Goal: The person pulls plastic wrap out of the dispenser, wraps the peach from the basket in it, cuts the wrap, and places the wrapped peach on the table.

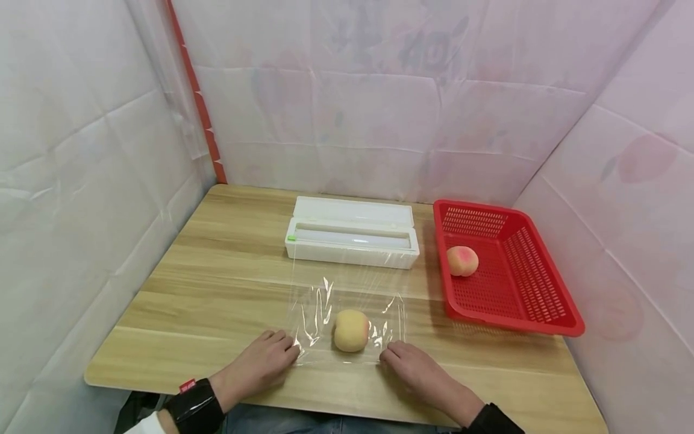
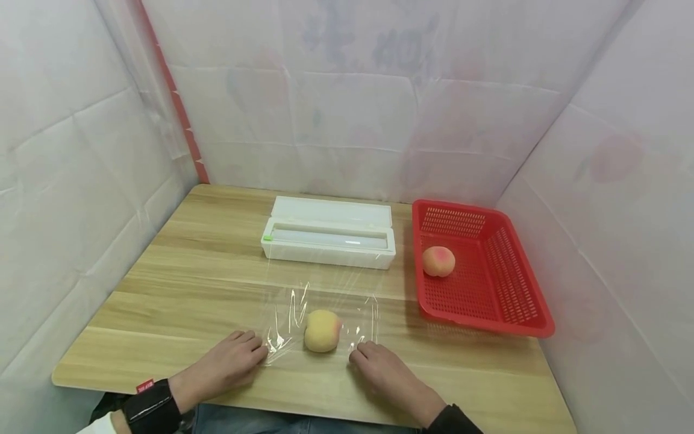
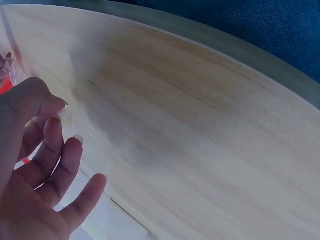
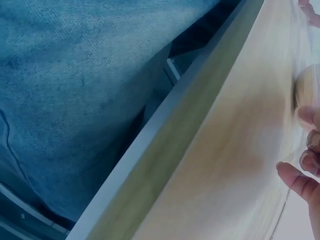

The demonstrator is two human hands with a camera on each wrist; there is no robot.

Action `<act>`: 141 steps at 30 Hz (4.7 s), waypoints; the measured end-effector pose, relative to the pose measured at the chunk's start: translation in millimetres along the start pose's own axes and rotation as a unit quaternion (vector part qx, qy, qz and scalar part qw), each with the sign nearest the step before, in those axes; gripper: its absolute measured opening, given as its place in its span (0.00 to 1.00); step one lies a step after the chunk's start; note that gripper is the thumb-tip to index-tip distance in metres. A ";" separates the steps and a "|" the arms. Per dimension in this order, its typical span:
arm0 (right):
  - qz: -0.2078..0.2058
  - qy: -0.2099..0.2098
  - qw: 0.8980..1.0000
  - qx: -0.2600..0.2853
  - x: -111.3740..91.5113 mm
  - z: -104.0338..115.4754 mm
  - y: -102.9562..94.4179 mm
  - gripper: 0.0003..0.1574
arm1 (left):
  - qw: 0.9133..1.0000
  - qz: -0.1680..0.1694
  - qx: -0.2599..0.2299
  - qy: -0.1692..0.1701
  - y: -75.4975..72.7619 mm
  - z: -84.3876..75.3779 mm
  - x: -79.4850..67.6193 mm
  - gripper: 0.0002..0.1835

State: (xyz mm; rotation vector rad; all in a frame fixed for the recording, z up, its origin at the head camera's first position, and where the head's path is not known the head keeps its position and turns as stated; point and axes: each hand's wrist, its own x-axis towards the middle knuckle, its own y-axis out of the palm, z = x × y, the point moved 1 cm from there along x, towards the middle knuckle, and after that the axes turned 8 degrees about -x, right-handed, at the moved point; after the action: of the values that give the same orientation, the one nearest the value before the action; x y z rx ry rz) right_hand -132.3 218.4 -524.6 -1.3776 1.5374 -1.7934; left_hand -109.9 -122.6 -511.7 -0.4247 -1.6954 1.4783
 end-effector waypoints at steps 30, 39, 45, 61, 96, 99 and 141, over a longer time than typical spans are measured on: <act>-0.004 0.087 0.996 0.004 20.7 -3.1 0.5 0.15 | 0.986 0.047 -0.149 -0.052 -15.6 25.2 1.9 0.07; -0.013 0.116 0.992 0.048 25.3 -9.3 -1.9 0.14 | 0.972 0.103 -0.179 -0.115 -25.3 39.5 20.1 0.04; 0.007 0.149 0.985 0.088 25.6 -14.3 -2.1 0.15 | 0.973 0.107 -0.163 -0.124 -23.2 38.7 22.4 0.02; 0.023 0.141 0.986 0.083 24.9 -11.6 -3.1 0.12 | 0.996 0.033 -0.067 -0.047 24.5 -40.6 99.8 0.54; -0.074 0.192 0.978 0.037 36.5 -12.5 -17.1 0.08 | 0.969 0.168 -0.175 -0.051 19.6 -9.2 131.9 0.38; -0.104 0.155 0.982 0.018 43.8 -5.2 -19.2 0.06 | 0.955 0.193 -0.212 -0.076 20.6 -4.0 137.2 0.38; -0.014 0.130 0.980 -0.152 75.1 33.7 24.7 0.52 | 0.870 0.170 -0.413 -0.207 19.0 45.5 157.6 0.27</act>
State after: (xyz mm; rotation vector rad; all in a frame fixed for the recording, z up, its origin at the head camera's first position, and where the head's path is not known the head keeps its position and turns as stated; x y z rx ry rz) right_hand -142.8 133.3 -519.3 -1.3405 2.0075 -1.8741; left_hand -243.9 -35.0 -471.4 -0.9457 -2.7010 1.0296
